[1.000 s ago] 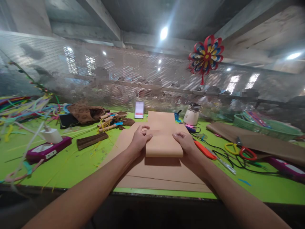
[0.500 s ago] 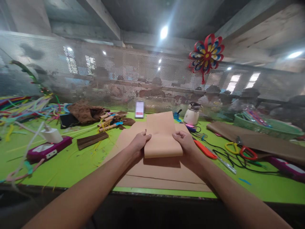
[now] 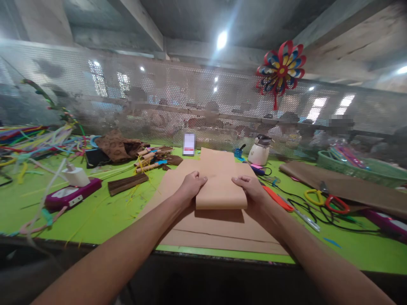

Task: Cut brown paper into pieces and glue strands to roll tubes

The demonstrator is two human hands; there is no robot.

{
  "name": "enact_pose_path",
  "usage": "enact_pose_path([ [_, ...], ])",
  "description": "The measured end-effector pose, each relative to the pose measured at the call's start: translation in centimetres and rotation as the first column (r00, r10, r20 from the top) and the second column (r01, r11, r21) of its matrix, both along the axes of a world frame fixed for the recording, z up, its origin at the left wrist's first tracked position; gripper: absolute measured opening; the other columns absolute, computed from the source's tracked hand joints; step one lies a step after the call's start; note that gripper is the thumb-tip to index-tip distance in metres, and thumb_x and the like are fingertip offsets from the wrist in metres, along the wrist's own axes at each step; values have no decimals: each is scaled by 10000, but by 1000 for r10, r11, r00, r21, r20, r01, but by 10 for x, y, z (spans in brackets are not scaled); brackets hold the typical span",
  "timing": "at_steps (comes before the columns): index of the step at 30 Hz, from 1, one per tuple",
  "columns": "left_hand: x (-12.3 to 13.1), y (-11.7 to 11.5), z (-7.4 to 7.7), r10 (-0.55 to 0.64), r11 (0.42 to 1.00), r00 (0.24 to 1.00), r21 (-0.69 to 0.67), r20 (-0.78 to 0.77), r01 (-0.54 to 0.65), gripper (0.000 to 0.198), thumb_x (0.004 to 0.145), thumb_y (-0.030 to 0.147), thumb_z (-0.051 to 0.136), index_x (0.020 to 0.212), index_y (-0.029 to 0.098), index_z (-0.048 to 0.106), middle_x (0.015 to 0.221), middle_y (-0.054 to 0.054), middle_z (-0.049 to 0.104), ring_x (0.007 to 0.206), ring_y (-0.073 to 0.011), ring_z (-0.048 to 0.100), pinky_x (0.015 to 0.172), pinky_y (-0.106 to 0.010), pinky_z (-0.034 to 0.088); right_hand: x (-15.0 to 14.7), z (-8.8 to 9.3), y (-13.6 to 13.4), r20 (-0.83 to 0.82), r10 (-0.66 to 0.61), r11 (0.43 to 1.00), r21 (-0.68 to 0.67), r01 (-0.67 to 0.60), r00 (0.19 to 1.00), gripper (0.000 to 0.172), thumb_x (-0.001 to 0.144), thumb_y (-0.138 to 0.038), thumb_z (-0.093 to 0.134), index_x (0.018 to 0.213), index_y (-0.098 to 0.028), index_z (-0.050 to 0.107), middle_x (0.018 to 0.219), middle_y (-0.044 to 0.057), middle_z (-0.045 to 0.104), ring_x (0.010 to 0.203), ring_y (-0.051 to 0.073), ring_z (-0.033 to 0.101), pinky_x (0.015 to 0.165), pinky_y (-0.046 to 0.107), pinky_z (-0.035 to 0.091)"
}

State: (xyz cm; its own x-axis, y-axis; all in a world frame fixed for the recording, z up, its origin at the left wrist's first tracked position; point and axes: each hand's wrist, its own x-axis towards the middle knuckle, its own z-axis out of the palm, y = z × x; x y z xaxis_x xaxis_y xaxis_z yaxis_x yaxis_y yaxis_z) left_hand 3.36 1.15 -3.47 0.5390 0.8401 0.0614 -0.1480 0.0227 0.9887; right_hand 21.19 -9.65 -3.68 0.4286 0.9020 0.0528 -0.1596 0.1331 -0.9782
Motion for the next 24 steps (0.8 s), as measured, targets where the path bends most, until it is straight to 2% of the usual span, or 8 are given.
enact_pose_path([
  [4,0,-2,1,7,1000,1000,22,-11,-6,294,641,288,731,850,162,567,767,-39,667,727,-208,640,635,-283,491,5,-2,4,21,-22,1000,-16,22,1000,332,542,-345,823,590,-175,542,506,-35,541,438,91,456,432,228,305],
  [9,0,-6,4,-36,999,998,-7,45,36,290,645,220,702,897,150,578,861,-76,689,750,-208,650,665,-287,502,10,-8,9,37,-54,998,-8,55,998,349,519,-363,828,573,-179,536,499,-39,546,443,95,455,442,234,303],
  [13,0,-3,2,-60,998,997,-20,52,61,314,631,245,710,898,148,575,889,-93,692,753,-221,658,684,-318,511,11,-11,11,34,-60,998,0,60,998,358,512,-367,828,582,-177,533,503,-52,534,452,90,453,462,235,316],
  [20,1,4,-1,-58,998,998,-6,39,58,328,605,303,720,856,162,564,835,-64,685,759,-231,653,695,-332,508,4,-2,4,-9,-5,1000,-20,5,1000,327,562,-335,806,612,-190,517,510,-50,545,444,95,471,457,236,341],
  [24,-1,1,2,-70,997,996,-26,51,71,319,615,277,702,875,162,558,873,-68,694,757,-218,654,686,-314,507,1,3,1,-45,51,998,-21,-52,998,290,589,-322,794,657,-193,544,595,-4,617,503,130,542,475,255,398],
])
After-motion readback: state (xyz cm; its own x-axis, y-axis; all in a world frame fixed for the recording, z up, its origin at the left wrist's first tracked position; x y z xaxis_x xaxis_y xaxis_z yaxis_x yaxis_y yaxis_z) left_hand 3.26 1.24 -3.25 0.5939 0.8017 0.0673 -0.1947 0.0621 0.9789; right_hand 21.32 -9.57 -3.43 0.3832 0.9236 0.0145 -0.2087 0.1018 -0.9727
